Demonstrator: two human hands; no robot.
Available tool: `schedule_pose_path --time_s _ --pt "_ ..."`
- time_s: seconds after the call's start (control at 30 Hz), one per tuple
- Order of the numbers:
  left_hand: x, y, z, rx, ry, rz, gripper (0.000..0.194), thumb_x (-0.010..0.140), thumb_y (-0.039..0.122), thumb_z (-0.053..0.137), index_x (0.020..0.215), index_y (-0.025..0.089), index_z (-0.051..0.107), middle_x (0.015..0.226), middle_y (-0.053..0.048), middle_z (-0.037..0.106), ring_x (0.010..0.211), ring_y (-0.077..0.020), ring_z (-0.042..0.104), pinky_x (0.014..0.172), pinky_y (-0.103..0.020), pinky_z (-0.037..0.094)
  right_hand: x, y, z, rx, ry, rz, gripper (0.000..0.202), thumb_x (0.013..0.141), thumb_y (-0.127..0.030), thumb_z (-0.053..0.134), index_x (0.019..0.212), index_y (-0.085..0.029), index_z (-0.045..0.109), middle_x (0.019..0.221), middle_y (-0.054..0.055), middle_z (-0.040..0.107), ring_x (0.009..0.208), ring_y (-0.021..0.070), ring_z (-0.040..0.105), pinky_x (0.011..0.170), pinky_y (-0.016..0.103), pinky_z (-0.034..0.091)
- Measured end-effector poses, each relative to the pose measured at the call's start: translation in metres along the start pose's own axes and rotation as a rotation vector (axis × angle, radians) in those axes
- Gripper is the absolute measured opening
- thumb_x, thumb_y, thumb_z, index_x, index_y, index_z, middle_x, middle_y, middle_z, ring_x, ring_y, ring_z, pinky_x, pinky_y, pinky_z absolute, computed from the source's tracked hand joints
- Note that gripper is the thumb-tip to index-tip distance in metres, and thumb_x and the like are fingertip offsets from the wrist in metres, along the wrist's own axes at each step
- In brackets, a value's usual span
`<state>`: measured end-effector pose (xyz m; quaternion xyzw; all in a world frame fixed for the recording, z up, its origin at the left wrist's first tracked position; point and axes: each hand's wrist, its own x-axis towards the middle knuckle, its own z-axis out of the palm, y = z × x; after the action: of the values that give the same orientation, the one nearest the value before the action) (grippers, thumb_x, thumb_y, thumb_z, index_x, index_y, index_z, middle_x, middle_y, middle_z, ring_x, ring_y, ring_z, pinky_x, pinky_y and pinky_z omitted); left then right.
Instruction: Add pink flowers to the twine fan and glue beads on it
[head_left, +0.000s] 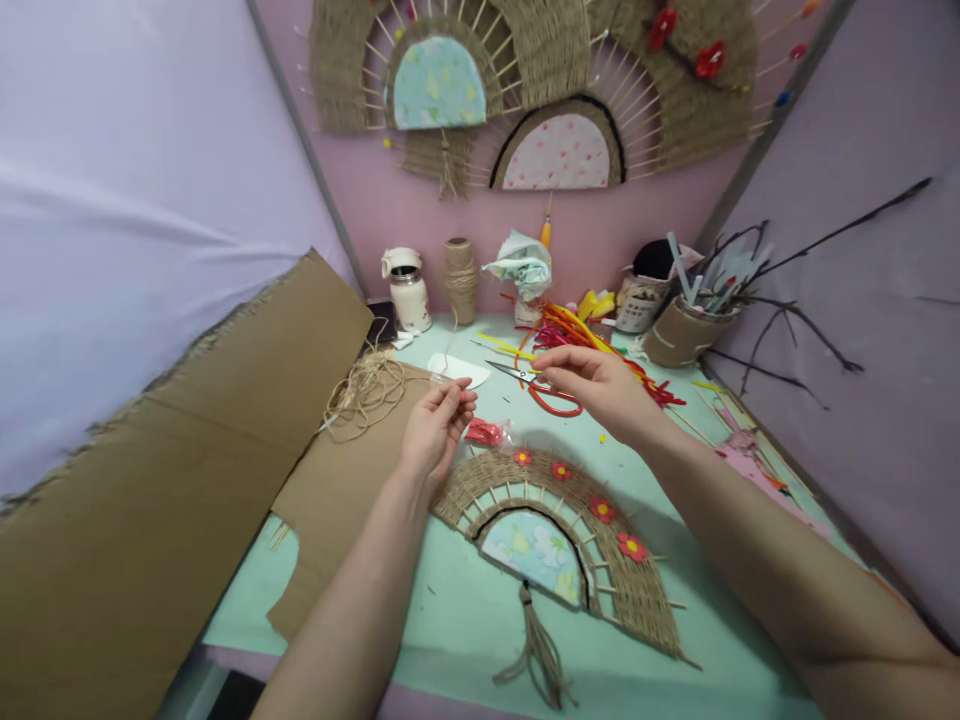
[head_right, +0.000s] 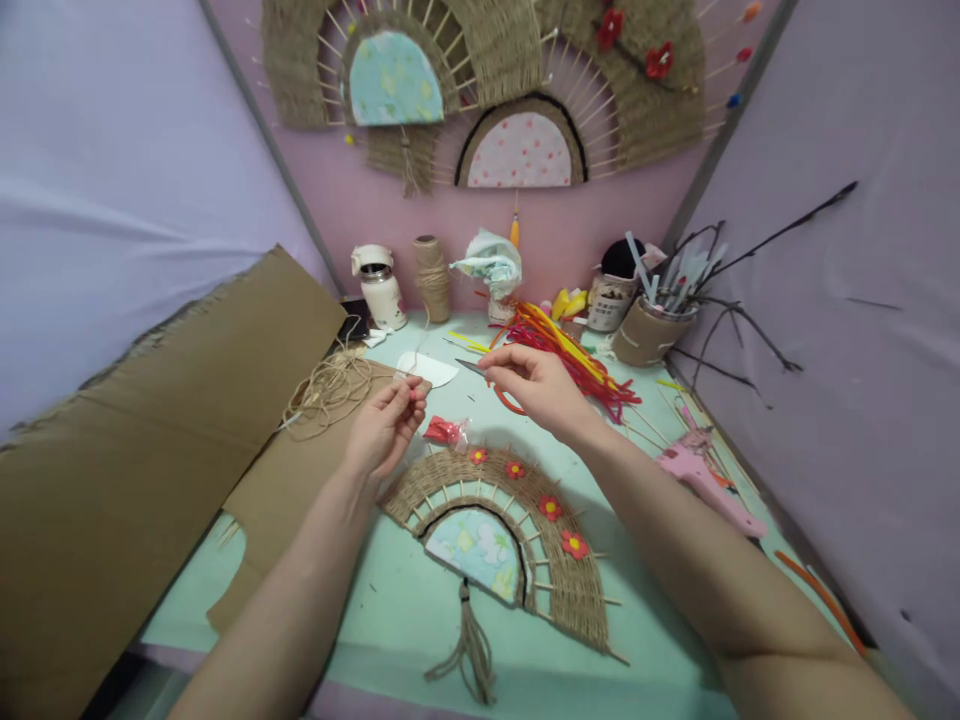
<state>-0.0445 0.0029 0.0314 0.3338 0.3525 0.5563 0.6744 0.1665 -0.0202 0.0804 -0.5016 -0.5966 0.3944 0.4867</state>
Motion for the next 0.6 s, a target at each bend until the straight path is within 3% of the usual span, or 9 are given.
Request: schedule_pose_path --time_s 0.23,0.5,0.6 --pt "-0.002 0.001 0.002 -0.027 -0.059 -0.044 0.041 0.059 0.009 0.079 0.098 0.015 0.067 0.094 -0.005 0.070 0.086 -0.0113 0.066 0.074 -0.019 0.051 -0.011 -0.023 -0.013 -0.089 0.030 -0.045 0.025 0.076 -0.043 0.066 0.086 -0.020 0.071 0.085 0.004 0.069 0.077 0.0176 0.062 0.073 0.031 0.049" --pt "-0.008 0.004 0.007 -0.042 -0.131 -0.113 0.035 0.064 0.018 0.080 0.094 0.015 0.062 0.076 0.000 0.066 0.066 -0.0077 0.065 0.061 -0.017 0.052 -0.036 -0.029 -0.012 -0.143 -0.009 -0.057 0.028 0.076 -0.045 0.066 0.087 -0.020 0.070 0.084 0.005 0.070 0.074 0.0176 0.061 0.067 0.030 0.050" --pt "-0.009 0.005 0.007 -0.008 -0.176 -0.136 0.037 0.063 0.018 0.080 0.095 0.015 0.062 0.081 -0.002 0.068 0.066 -0.0080 0.064 0.058 -0.016 0.052 -0.040 -0.025 -0.015 -0.163 0.075 -0.074 0.025 0.077 -0.042 0.066 0.089 -0.020 0.070 0.088 0.005 0.070 0.077 0.0179 0.062 0.069 0.031 0.049"
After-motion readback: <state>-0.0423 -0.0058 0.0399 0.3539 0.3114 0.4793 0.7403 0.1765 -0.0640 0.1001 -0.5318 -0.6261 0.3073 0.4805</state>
